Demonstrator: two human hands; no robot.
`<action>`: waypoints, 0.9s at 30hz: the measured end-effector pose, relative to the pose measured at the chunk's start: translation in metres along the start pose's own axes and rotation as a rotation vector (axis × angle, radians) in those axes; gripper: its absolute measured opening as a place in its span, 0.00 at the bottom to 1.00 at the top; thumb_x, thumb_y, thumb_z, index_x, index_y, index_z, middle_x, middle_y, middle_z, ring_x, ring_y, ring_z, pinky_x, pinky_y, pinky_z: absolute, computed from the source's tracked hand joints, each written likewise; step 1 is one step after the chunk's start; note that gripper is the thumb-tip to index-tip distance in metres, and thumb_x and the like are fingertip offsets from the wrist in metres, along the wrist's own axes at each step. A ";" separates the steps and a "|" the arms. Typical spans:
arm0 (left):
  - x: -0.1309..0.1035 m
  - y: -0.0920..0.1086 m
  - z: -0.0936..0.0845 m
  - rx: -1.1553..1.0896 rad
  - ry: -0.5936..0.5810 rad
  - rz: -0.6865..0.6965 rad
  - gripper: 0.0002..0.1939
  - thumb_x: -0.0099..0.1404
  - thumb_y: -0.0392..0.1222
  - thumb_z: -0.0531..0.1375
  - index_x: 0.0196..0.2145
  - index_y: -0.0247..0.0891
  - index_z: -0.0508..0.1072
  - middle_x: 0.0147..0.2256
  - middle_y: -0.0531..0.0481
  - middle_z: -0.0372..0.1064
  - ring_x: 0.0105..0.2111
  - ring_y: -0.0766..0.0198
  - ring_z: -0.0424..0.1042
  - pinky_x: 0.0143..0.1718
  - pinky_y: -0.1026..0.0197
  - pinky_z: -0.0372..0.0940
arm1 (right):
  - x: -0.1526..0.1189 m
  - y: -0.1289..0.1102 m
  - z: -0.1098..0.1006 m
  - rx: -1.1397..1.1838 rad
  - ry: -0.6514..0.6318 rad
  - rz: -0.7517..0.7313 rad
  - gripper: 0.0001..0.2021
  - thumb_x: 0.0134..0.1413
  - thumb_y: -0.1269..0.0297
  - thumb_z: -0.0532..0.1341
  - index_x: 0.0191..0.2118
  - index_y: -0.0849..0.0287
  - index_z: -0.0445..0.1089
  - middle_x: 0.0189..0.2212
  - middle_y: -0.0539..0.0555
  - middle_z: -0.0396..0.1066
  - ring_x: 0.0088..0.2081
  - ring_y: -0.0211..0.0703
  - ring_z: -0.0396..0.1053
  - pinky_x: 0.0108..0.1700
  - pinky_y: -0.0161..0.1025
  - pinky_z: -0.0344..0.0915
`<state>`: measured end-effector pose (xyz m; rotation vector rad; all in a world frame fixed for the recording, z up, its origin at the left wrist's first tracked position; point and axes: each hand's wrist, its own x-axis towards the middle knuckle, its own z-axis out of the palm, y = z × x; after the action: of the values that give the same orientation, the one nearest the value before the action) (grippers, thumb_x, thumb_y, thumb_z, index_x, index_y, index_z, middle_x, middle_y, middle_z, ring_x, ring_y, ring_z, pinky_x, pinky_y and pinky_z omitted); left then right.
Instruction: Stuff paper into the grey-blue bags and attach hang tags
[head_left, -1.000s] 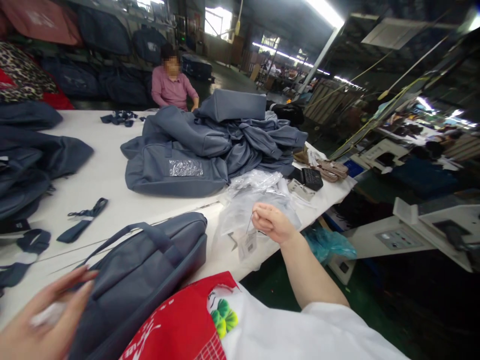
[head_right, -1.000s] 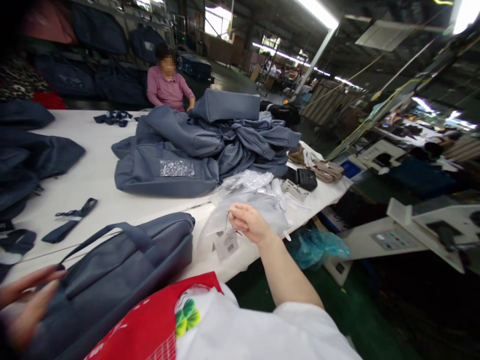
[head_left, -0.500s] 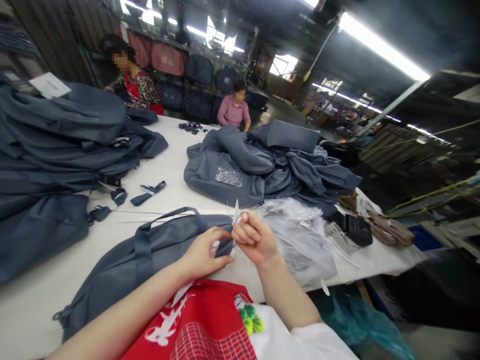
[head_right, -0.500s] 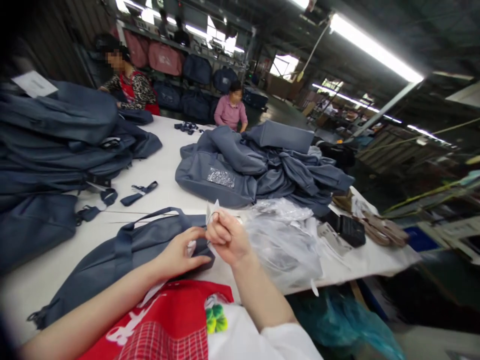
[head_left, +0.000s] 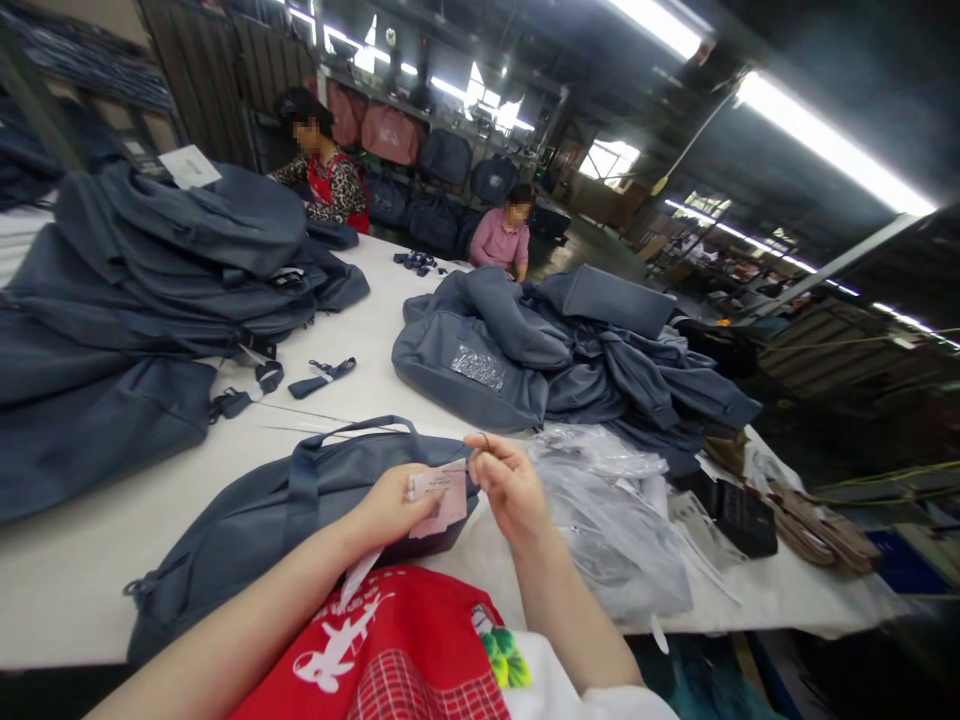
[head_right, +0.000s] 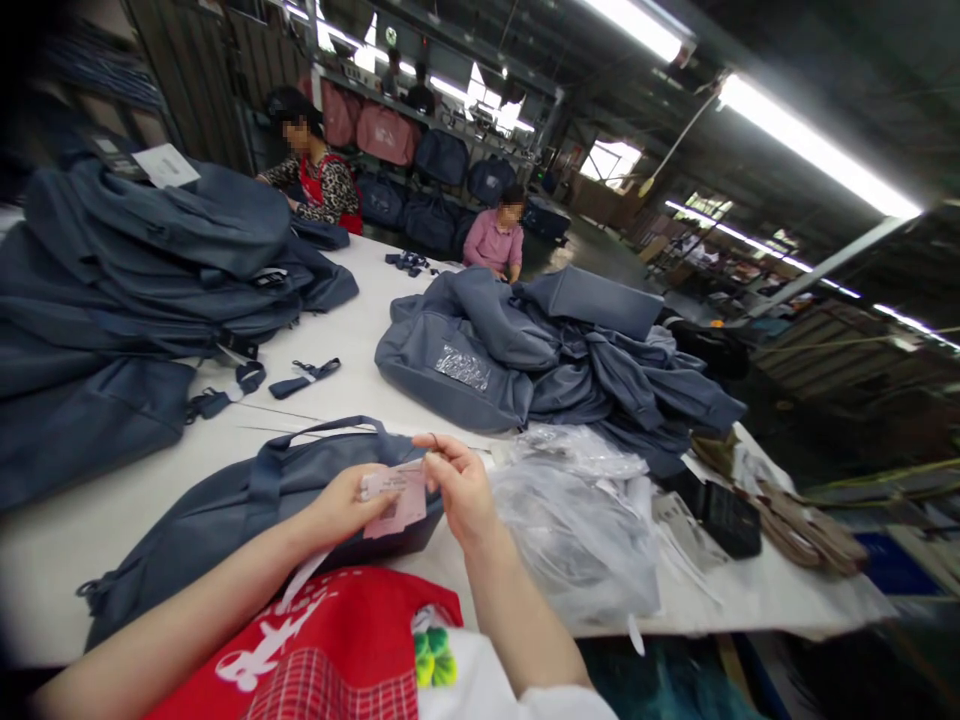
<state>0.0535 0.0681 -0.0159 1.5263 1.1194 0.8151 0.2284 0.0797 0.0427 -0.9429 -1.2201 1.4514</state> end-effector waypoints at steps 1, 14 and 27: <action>-0.001 -0.003 -0.001 -0.116 -0.015 -0.051 0.11 0.57 0.45 0.59 0.32 0.34 0.72 0.29 0.48 0.73 0.29 0.60 0.70 0.32 0.61 0.64 | -0.001 0.003 -0.002 -0.127 0.018 -0.038 0.15 0.50 0.58 0.63 0.43 0.58 0.73 0.18 0.46 0.59 0.23 0.35 0.56 0.29 0.37 0.54; -0.013 0.002 -0.009 -0.612 -0.286 -0.267 0.23 0.42 0.34 0.59 0.41 0.37 0.65 0.27 0.56 0.67 0.24 0.69 0.63 0.25 0.66 0.58 | -0.007 0.026 0.011 -0.644 -0.098 -0.075 0.18 0.50 0.62 0.64 0.49 0.53 0.71 0.26 0.48 0.62 0.25 0.36 0.58 0.26 0.34 0.58; -0.010 -0.017 -0.002 -0.863 -0.341 -0.388 0.35 0.50 0.72 0.57 0.35 0.32 0.73 0.28 0.45 0.73 0.25 0.63 0.68 0.27 0.62 0.62 | -0.009 0.037 0.014 -0.300 -0.233 0.158 0.06 0.47 0.62 0.66 0.30 0.58 0.73 0.18 0.48 0.69 0.18 0.37 0.66 0.21 0.34 0.61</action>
<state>0.0438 0.0599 -0.0313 0.6576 0.6349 0.6114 0.2102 0.0671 0.0090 -1.1139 -1.5977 1.5621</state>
